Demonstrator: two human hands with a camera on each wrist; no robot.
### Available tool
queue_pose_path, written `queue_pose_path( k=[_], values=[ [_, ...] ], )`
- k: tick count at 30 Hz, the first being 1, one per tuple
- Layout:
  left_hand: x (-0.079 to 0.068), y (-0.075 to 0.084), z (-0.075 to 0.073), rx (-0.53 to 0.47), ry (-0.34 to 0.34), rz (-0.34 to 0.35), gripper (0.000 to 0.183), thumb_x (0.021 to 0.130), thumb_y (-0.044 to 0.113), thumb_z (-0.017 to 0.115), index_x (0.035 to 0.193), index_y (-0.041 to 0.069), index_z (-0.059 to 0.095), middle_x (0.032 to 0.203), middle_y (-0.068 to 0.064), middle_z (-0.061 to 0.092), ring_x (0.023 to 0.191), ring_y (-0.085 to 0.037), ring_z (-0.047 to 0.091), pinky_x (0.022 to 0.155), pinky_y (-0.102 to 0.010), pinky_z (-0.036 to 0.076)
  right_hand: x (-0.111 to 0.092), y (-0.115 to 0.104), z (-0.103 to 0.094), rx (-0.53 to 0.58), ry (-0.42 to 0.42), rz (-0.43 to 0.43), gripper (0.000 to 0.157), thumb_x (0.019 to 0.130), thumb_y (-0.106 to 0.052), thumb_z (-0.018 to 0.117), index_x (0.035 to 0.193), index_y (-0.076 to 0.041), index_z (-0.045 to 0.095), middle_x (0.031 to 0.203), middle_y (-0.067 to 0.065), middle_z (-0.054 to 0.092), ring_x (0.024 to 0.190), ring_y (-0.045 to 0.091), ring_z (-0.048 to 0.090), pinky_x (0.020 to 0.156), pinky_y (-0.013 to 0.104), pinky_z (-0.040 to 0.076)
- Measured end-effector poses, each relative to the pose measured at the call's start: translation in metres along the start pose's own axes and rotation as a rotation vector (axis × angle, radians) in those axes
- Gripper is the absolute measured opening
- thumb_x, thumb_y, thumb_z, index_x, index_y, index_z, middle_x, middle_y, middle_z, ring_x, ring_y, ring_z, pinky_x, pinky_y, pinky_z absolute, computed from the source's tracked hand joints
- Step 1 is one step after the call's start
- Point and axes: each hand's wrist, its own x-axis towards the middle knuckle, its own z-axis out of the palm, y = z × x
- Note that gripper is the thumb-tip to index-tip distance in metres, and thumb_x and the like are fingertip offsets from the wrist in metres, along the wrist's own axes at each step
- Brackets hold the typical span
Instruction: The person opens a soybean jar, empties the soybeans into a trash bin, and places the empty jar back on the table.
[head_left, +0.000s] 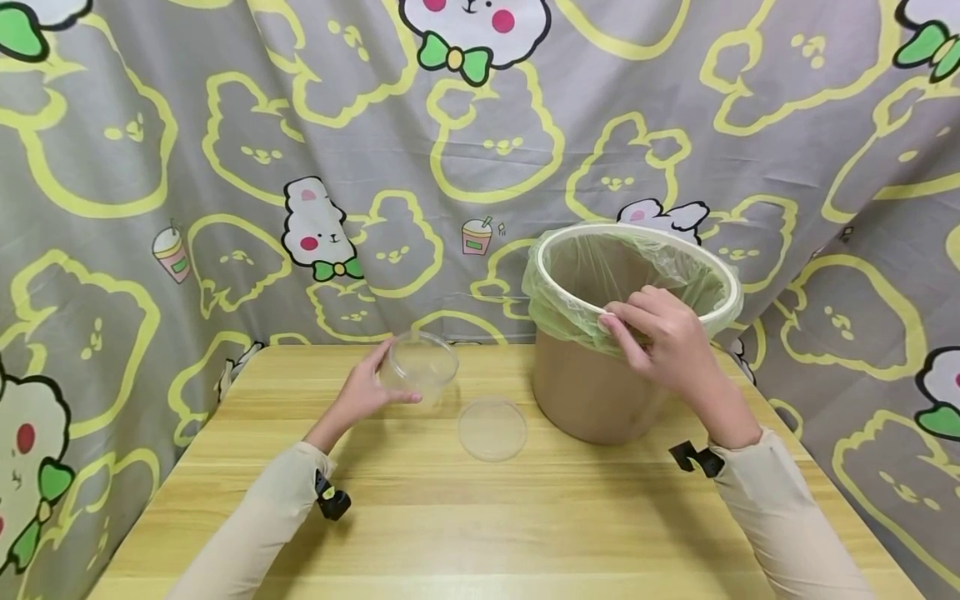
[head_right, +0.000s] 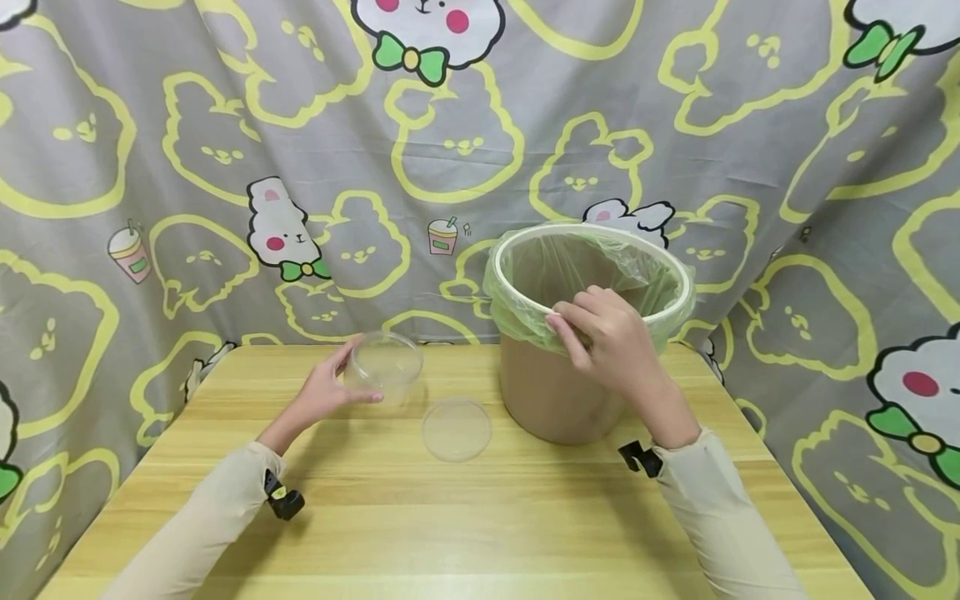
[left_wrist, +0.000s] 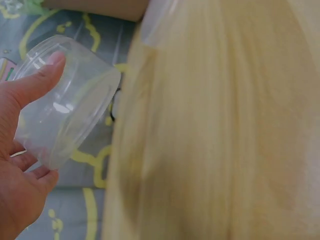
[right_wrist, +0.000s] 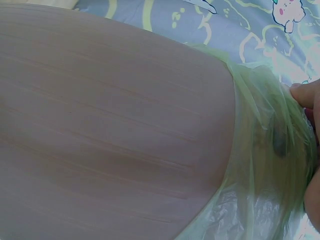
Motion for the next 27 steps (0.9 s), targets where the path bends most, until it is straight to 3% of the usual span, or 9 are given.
queue_pose_path(
  k=[7, 16, 27],
  values=[
    [-0.004, -0.013, 0.006, 0.004, -0.015, 0.002, 0.111, 0.067, 0.019, 0.096, 0.157, 0.003, 0.034, 0.157, -0.024, 0.042, 0.143, -0.044, 0.042, 0.117, -0.06, 0.037, 0.001, 0.0, 0.0, 0.0, 0.001, -0.002, 0.03, 0.1, -0.019, 0.062, 0.082, 0.001, 0.075, 0.064, 0.006, 0.056, 0.062, 0.02, 0.045, 0.063, 0.034, 0.039],
    [-0.012, -0.021, 0.005, -0.01, -0.078, -0.078, 0.112, 0.076, 0.023, 0.091, 0.161, 0.002, 0.021, 0.164, -0.027, 0.027, 0.15, -0.05, 0.028, 0.123, -0.059, 0.027, 0.0, 0.001, 0.0, -0.003, -0.007, 0.005, 0.03, 0.1, -0.02, 0.061, 0.082, 0.0, 0.075, 0.064, 0.006, 0.057, 0.062, 0.02, 0.045, 0.064, 0.034, 0.039],
    [-0.018, -0.034, 0.0, -0.005, -0.124, -0.114, 0.114, 0.075, 0.025, 0.092, 0.161, 0.003, 0.021, 0.161, -0.029, 0.032, 0.141, -0.052, 0.042, 0.116, -0.06, 0.038, -0.001, 0.001, 0.0, -0.013, -0.012, 0.009, 0.03, 0.1, -0.02, 0.061, 0.082, 0.0, 0.075, 0.065, 0.006, 0.056, 0.062, 0.02, 0.046, 0.063, 0.034, 0.039]
  ],
)
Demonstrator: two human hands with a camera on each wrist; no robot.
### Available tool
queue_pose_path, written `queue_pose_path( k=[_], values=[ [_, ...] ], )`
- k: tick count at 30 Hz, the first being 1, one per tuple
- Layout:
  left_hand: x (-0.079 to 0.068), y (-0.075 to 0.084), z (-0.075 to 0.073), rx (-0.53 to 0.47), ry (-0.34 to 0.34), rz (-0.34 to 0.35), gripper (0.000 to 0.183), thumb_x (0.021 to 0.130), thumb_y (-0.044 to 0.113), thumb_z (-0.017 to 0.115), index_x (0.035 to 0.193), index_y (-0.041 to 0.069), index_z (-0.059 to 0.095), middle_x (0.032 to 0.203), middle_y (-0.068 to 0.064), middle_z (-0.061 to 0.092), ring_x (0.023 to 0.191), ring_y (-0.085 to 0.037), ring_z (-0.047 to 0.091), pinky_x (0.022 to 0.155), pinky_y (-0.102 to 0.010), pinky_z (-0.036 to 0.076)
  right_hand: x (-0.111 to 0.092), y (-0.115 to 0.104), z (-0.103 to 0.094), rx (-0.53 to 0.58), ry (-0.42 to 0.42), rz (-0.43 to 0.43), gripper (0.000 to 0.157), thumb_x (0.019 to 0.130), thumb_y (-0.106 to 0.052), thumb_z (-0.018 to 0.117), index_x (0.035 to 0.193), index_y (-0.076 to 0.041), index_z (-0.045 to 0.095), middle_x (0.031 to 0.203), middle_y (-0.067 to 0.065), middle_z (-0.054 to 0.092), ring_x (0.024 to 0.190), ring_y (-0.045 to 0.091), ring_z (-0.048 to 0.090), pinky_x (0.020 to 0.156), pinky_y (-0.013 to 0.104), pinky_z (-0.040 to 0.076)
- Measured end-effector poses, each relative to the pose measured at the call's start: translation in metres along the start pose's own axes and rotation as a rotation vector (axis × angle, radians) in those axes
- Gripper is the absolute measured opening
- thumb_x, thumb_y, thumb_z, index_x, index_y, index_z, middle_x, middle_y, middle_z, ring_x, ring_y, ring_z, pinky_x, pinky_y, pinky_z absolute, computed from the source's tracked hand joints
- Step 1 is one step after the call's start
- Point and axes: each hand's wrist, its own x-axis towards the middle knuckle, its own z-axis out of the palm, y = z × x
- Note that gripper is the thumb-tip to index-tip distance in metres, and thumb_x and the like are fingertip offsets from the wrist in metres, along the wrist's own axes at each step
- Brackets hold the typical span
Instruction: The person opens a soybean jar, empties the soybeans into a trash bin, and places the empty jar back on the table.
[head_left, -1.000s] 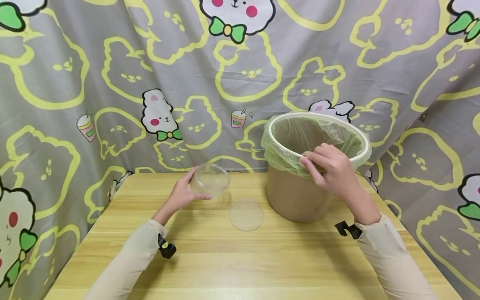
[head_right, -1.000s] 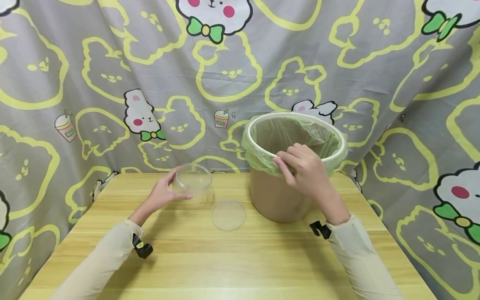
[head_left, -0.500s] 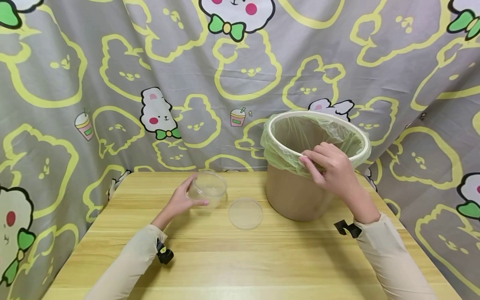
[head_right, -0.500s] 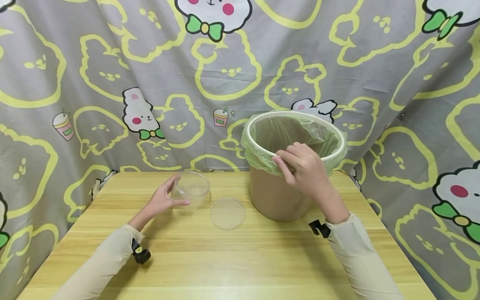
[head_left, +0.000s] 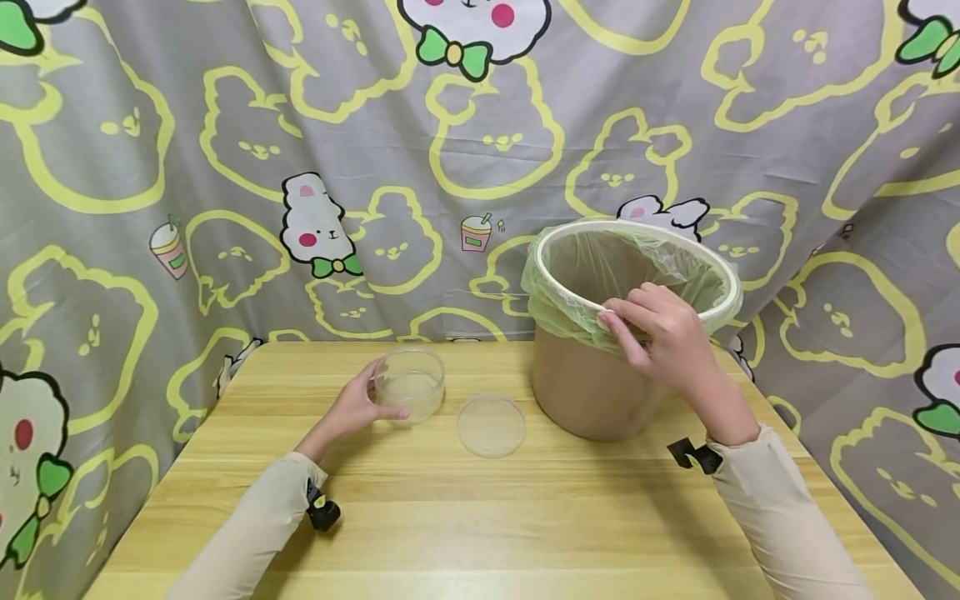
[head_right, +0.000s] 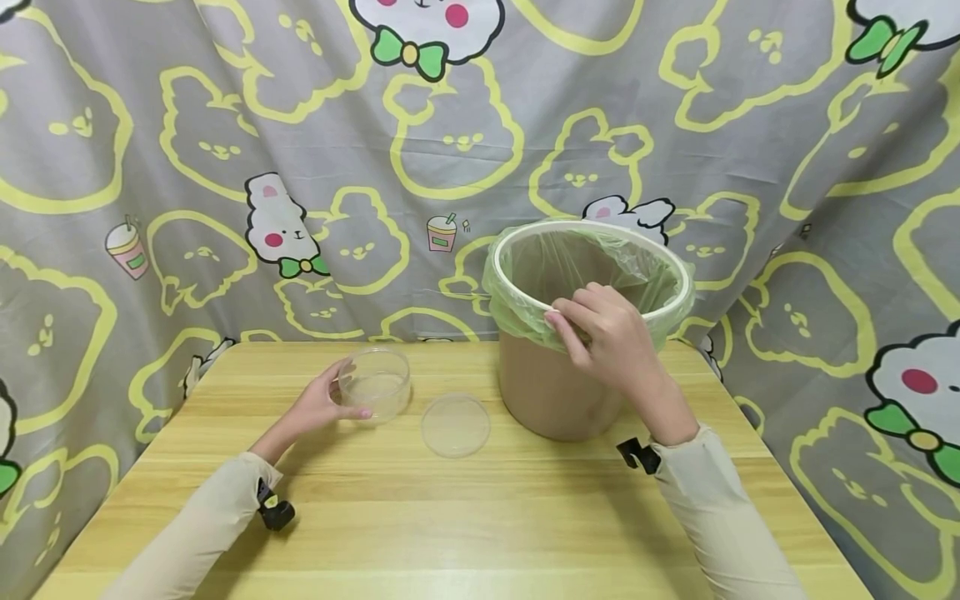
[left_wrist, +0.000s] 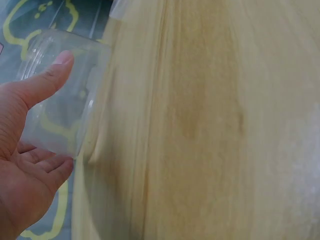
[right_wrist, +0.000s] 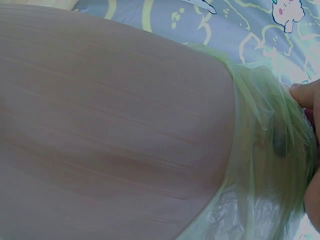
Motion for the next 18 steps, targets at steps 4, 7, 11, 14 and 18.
queue_pose_path(
  k=[4, 7, 11, 14, 18],
  values=[
    [-0.0013, -0.0023, 0.0004, -0.022, -0.021, -0.013, 0.115, 0.076, 0.022, 0.092, 0.161, 0.0, 0.017, 0.161, -0.031, 0.031, 0.14, -0.052, 0.043, 0.116, -0.06, 0.038, 0.0003, 0.0005, 0.0001, 0.003, 0.0, -0.003, 0.03, 0.1, -0.019, 0.061, 0.082, 0.0, 0.076, 0.064, 0.006, 0.056, 0.062, 0.02, 0.045, 0.064, 0.034, 0.039],
    [-0.0017, -0.0041, 0.0014, -0.047, -0.028, -0.019, 0.116, 0.076, 0.019, 0.091, 0.161, -0.002, 0.016, 0.16, -0.032, 0.031, 0.14, -0.053, 0.043, 0.117, -0.06, 0.036, 0.0003, 0.0006, 0.0001, 0.003, -0.003, -0.006, 0.029, 0.1, -0.019, 0.061, 0.083, 0.0, 0.076, 0.064, 0.005, 0.055, 0.062, 0.02, 0.045, 0.064, 0.034, 0.039],
    [-0.0016, -0.0059, 0.0026, -0.051, -0.033, -0.028, 0.116, 0.076, 0.02, 0.091, 0.161, -0.001, 0.016, 0.161, -0.031, 0.03, 0.141, -0.053, 0.042, 0.118, -0.06, 0.034, 0.0001, 0.0005, -0.0002, 0.002, -0.006, -0.006, 0.029, 0.1, -0.019, 0.061, 0.083, 0.0, 0.076, 0.064, 0.005, 0.056, 0.063, 0.02, 0.045, 0.064, 0.034, 0.04],
    [-0.001, -0.0063, 0.003, -0.041, -0.036, -0.035, 0.116, 0.076, 0.022, 0.092, 0.161, 0.0, 0.017, 0.161, -0.03, 0.031, 0.141, -0.052, 0.042, 0.118, -0.06, 0.035, -0.0003, 0.0005, -0.0003, 0.001, -0.005, -0.004, 0.03, 0.1, -0.02, 0.061, 0.083, -0.001, 0.076, 0.064, 0.005, 0.056, 0.063, 0.02, 0.046, 0.064, 0.034, 0.04],
    [-0.0004, -0.006, 0.0028, -0.031, -0.041, -0.044, 0.118, 0.075, 0.025, 0.092, 0.162, 0.002, 0.015, 0.162, -0.029, 0.03, 0.141, -0.05, 0.043, 0.118, -0.059, 0.036, -0.0005, 0.0009, -0.0002, 0.0, 0.002, 0.002, 0.03, 0.1, -0.02, 0.061, 0.082, -0.001, 0.076, 0.064, 0.005, 0.056, 0.062, 0.02, 0.046, 0.063, 0.034, 0.039]
  ],
)
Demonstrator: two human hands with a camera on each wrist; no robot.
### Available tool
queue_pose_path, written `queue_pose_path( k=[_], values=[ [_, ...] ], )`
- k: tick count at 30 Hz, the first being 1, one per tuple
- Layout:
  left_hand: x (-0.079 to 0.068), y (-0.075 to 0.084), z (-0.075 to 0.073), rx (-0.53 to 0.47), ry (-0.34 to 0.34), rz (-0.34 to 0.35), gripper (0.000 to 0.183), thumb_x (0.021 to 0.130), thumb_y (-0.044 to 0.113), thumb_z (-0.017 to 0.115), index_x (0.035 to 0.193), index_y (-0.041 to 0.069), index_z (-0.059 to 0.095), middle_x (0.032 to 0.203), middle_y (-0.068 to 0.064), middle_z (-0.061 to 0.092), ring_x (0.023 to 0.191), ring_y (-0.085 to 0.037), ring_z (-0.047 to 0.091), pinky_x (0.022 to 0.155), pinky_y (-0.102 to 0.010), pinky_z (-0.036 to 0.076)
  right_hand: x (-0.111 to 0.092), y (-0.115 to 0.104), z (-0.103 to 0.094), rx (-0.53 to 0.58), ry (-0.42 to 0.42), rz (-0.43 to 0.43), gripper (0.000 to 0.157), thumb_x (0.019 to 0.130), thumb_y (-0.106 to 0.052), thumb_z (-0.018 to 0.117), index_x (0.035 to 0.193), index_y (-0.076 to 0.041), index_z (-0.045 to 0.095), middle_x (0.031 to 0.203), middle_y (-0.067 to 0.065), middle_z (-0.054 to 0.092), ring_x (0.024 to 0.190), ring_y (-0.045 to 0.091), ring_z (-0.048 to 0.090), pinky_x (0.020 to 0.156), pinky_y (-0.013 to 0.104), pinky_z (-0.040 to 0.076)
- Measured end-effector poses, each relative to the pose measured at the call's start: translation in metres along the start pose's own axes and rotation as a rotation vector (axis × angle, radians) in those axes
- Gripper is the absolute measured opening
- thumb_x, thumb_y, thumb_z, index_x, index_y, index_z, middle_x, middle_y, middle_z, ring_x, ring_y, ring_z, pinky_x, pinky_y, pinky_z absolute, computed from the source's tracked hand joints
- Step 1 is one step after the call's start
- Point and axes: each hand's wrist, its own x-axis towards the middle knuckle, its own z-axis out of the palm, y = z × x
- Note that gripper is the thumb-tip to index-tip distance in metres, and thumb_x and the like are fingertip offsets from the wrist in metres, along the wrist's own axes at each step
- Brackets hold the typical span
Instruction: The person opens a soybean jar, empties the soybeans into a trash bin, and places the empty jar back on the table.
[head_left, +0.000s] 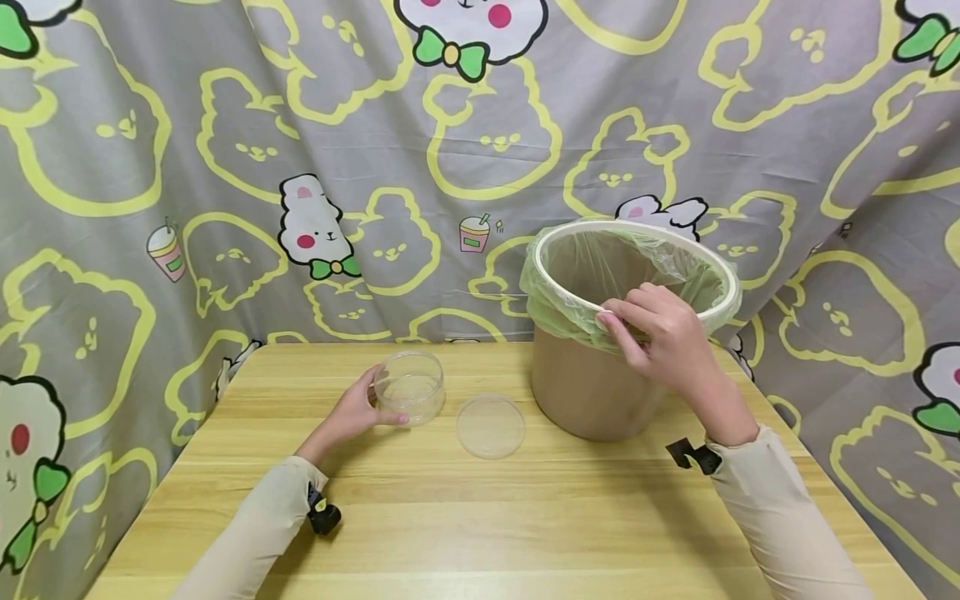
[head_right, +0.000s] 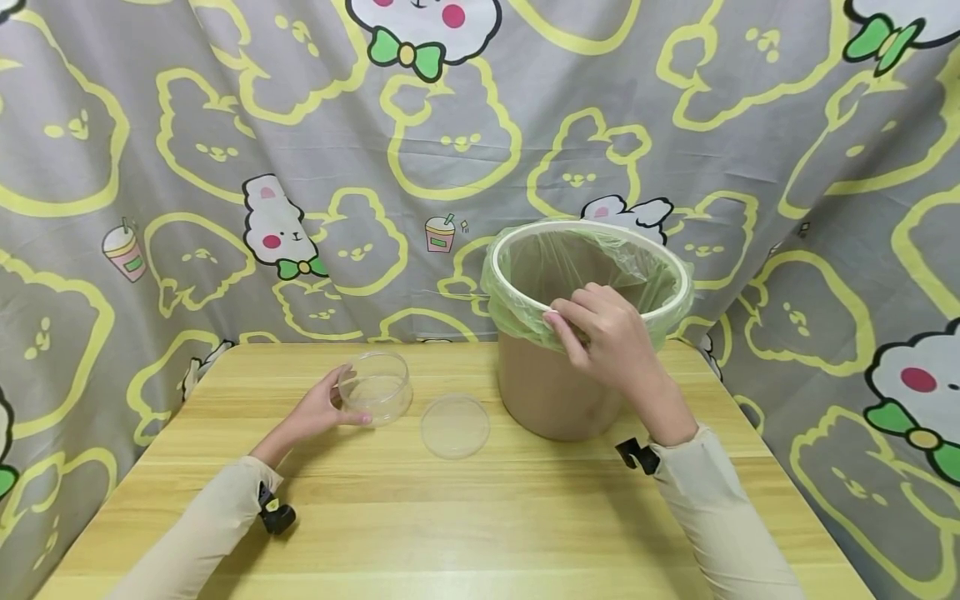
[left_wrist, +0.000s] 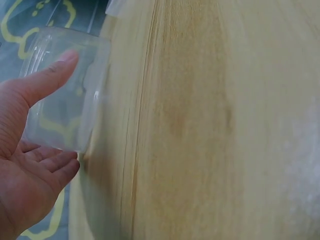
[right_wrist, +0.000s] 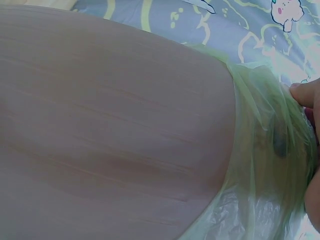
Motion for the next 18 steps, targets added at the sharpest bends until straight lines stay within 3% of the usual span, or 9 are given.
queue_pose_path(
  k=[5, 9, 14, 18],
  values=[
    [0.001, 0.003, -0.002, 0.046, 0.016, 0.012, 0.127, 0.072, 0.028, 0.094, 0.162, -0.001, 0.01, 0.164, -0.029, 0.024, 0.145, -0.049, 0.038, 0.12, -0.061, 0.032, 0.002, -0.001, 0.002, 0.004, 0.036, 0.034, 0.026, 0.095, -0.018, 0.062, 0.084, 0.0, 0.077, 0.065, 0.007, 0.058, 0.061, 0.021, 0.047, 0.061, 0.035, 0.039],
    [0.001, 0.012, -0.008, 0.181, 0.051, 0.058, 0.128, 0.073, 0.042, 0.092, 0.162, 0.0, 0.011, 0.165, -0.028, 0.022, 0.151, -0.049, 0.025, 0.121, -0.065, 0.025, 0.003, -0.006, 0.007, 0.061, 0.129, 0.136, 0.026, 0.094, -0.019, 0.063, 0.095, 0.001, 0.079, 0.073, 0.012, 0.067, 0.067, 0.026, 0.055, 0.068, 0.031, 0.042],
    [0.002, 0.043, -0.014, 0.35, 0.105, 0.121, 0.112, 0.082, 0.058, 0.079, 0.164, 0.012, 0.019, 0.167, -0.021, 0.025, 0.151, -0.045, 0.028, 0.118, -0.067, 0.03, 0.007, -0.019, 0.014, 0.133, 0.202, 0.213, 0.034, 0.095, -0.023, 0.062, 0.116, 0.0, 0.075, 0.101, 0.017, 0.076, 0.092, 0.035, 0.067, 0.097, 0.022, 0.048],
    [0.004, 0.073, -0.015, 0.462, 0.145, 0.2, 0.096, 0.089, 0.06, 0.07, 0.162, 0.015, 0.026, 0.167, -0.016, 0.029, 0.153, -0.041, 0.028, 0.118, -0.066, 0.032, 0.013, -0.034, 0.025, 0.138, 0.162, 0.167, 0.039, 0.097, -0.022, 0.061, 0.128, 0.001, 0.069, 0.12, 0.019, 0.073, 0.107, 0.039, 0.067, 0.108, 0.033, 0.048]
  ],
)
